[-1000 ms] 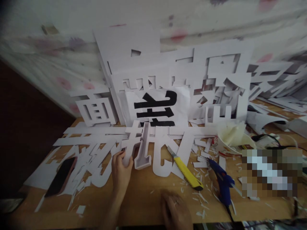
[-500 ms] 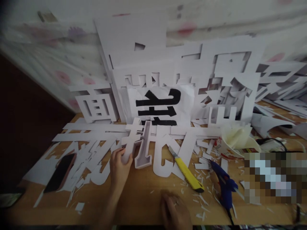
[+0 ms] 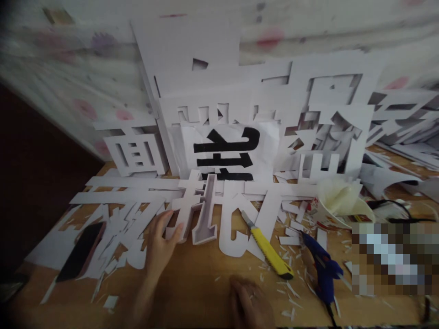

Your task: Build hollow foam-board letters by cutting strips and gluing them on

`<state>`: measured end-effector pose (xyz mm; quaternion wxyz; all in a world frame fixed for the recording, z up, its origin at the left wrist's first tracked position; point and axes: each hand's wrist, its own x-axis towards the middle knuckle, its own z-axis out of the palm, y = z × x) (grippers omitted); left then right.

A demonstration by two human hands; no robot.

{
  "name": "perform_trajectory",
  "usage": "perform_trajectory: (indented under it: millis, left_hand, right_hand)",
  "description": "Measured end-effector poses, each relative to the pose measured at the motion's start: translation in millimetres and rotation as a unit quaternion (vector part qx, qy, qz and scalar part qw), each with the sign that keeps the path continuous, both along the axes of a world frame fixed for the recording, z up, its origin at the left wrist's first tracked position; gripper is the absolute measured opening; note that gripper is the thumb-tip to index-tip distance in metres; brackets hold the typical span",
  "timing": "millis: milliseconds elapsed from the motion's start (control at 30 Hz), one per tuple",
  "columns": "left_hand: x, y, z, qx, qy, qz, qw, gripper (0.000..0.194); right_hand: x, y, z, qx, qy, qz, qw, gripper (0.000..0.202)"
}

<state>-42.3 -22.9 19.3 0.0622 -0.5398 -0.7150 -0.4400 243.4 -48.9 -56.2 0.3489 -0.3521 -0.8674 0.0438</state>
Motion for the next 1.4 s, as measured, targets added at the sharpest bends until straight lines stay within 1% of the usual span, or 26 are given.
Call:
perform_trajectory:
  millis: [67,100,167,200,300,433,633,767,967,1233,1400]
  left_hand:
    - [-19.2,7.5,11.7,-0.028,-0.001,-0.025,0.999,0.027]
    - [-29.1,14.0,16.9,-0.047,0.001,-0.042,0.998,0.027]
    - [-46.7,29.7,24.2,-0.110,-0.001,-0.103,0.989,0.030]
    - [-53.7,37.6,26.1,-0.130,-0.003,-0.126,0.984,0.031]
    - [-67.0,54.0,26.4,-0.169,-0.008,-0.175,0.970,0.034]
    - [-74.5,55.9,23.6,-0.197,-0.021,-0.206,0.958,0.038]
    - [-80.7,52.0,25.2,-0.200,-0.035,-0.214,0.955,0.039]
    - [-80.5,52.9,24.5,-0.193,-0.037,-0.208,0.958,0.039]
    - [-78.6,52.5,22.1,-0.192,-0.041,-0.215,0.957,0.036]
    - [-79.7,53.5,20.4,-0.192,-0.042,-0.212,0.957,0.040]
    - [-80.3,52.2,19.2,-0.190,-0.039,-0.208,0.959,0.039]
  right_hand:
    - [-0.8,-0.2,0.2,0.003,0.008,-0.003,1.000,0.017]
    - [-1.1,-0.3,0.2,0.007,0.012,-0.003,1.000,0.017]
    - [-1.6,-0.6,0.1,0.011,0.013,0.000,1.000,0.016]
    - [-1.7,-0.9,0.0,0.009,0.012,-0.001,1.000,0.016]
    - [-2.2,-2.1,0.7,0.002,0.010,-0.008,1.000,0.017]
    - [-4.5,-4.0,5.3,-0.002,0.019,-0.026,0.999,0.017]
    - [-7.4,-5.2,11.4,-0.006,0.024,-0.033,0.999,0.017]
    - [-6.9,-5.6,10.8,-0.002,0.016,-0.033,0.999,0.018]
    - [-6.7,-3.8,9.3,-0.009,0.004,-0.029,1.000,0.020]
    - [-9.4,-2.3,18.7,0.004,0.002,-0.044,0.999,0.022]
    - [-10.7,-2.7,20.2,0.001,0.012,-0.046,0.999,0.021]
